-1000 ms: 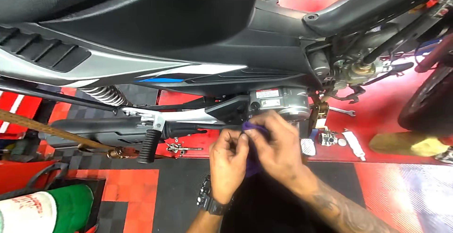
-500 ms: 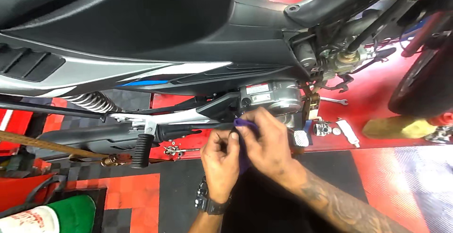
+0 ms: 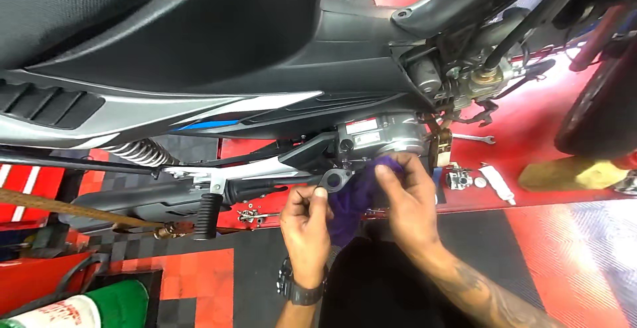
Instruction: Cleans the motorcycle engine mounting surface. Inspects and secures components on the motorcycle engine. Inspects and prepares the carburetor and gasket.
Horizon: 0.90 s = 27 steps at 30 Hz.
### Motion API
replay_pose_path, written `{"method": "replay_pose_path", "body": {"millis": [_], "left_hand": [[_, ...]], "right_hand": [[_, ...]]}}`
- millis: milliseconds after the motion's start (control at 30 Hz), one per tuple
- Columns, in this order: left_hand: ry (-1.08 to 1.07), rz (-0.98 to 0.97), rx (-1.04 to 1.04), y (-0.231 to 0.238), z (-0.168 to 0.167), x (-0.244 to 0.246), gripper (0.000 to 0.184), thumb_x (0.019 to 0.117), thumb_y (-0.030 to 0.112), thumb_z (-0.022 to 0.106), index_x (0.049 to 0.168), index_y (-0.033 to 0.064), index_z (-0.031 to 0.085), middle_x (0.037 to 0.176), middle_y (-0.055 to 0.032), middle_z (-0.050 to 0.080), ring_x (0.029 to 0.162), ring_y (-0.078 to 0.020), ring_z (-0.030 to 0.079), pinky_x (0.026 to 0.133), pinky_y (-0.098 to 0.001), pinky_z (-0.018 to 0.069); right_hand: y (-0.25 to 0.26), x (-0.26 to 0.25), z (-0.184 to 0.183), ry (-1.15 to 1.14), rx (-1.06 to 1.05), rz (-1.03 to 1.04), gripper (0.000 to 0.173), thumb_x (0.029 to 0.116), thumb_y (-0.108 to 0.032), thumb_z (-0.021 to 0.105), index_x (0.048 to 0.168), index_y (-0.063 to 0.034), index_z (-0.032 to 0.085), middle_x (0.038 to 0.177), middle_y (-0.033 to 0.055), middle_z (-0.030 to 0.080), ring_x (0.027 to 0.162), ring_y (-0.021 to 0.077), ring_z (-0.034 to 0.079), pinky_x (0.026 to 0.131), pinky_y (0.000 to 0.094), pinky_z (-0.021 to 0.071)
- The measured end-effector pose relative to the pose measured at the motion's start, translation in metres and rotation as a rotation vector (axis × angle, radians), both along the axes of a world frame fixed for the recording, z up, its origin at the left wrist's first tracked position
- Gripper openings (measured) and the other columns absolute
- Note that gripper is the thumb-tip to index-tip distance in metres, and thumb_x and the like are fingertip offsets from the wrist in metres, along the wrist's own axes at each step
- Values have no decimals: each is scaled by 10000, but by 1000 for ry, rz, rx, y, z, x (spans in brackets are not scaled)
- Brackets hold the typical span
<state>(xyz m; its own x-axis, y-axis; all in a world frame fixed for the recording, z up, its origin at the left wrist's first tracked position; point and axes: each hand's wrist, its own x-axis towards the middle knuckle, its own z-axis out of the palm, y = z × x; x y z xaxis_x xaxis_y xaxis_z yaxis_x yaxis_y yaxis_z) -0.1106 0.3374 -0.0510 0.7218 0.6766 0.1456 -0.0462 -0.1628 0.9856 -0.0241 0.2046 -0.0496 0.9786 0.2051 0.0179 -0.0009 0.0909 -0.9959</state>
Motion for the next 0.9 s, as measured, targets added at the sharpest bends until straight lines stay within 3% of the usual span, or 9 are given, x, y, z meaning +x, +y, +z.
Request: {"method": "replay_pose_path", "body": {"millis": [67,167,233,333,567,733,900], "left_hand": [[-1,0,1,-1,0,0,138,1005,130,570,916,90,668,656,-13,613,542,-114,588,534,-247,538],[-18,-2,7,-3,-1,1,128,1001,112,569,919,88,666,670,-9,610,543,-107,577,534,-241,531],[-24,0,16,-5,-2,0,122,1002,116,567,927,92,660,681,-7,607,549,-106,571,534,-240,521],[-26,30,38,-6,-4,1,115,1001,116,578,926,95,663,673,-5,608,536,-103,569,514,-236,516],[-14,45,56,-7,-5,1,109,1008,121,581,943,84,660,697,-23,619,554,-127,582,522,-259,528],[19,24,123,-10,-3,0,97,1000,134,600,957,88,674,693,-9,628,548,-119,585,506,-262,525],[39,-25,108,-9,-2,-3,115,1014,152,612,966,81,687,728,-22,648,572,-131,602,521,-274,536]], "right_hand": [[1,2,3,-124,23,33,146,1016,-145,581,1135,-88,645,1070,40,654,894,151,659,733,309,591],[8,4,5,-378,-38,99,97,969,-80,647,1049,-39,683,961,39,647,826,121,648,689,282,588],[11,6,1,-498,-177,126,111,957,-111,674,1042,-65,729,939,14,649,822,88,642,683,255,577],[12,10,-1,-489,-280,137,115,985,-143,654,1062,-85,716,944,5,654,795,69,643,653,245,570],[15,-5,-6,-553,-285,220,137,992,-151,626,1055,-73,720,928,14,644,801,97,639,675,275,574],[1,10,11,-557,-366,178,170,1004,-171,625,1093,-93,746,944,8,645,809,82,633,675,255,559],[11,3,9,-769,-394,213,166,973,-138,639,1071,-90,764,935,46,641,818,147,632,664,309,553]]}}
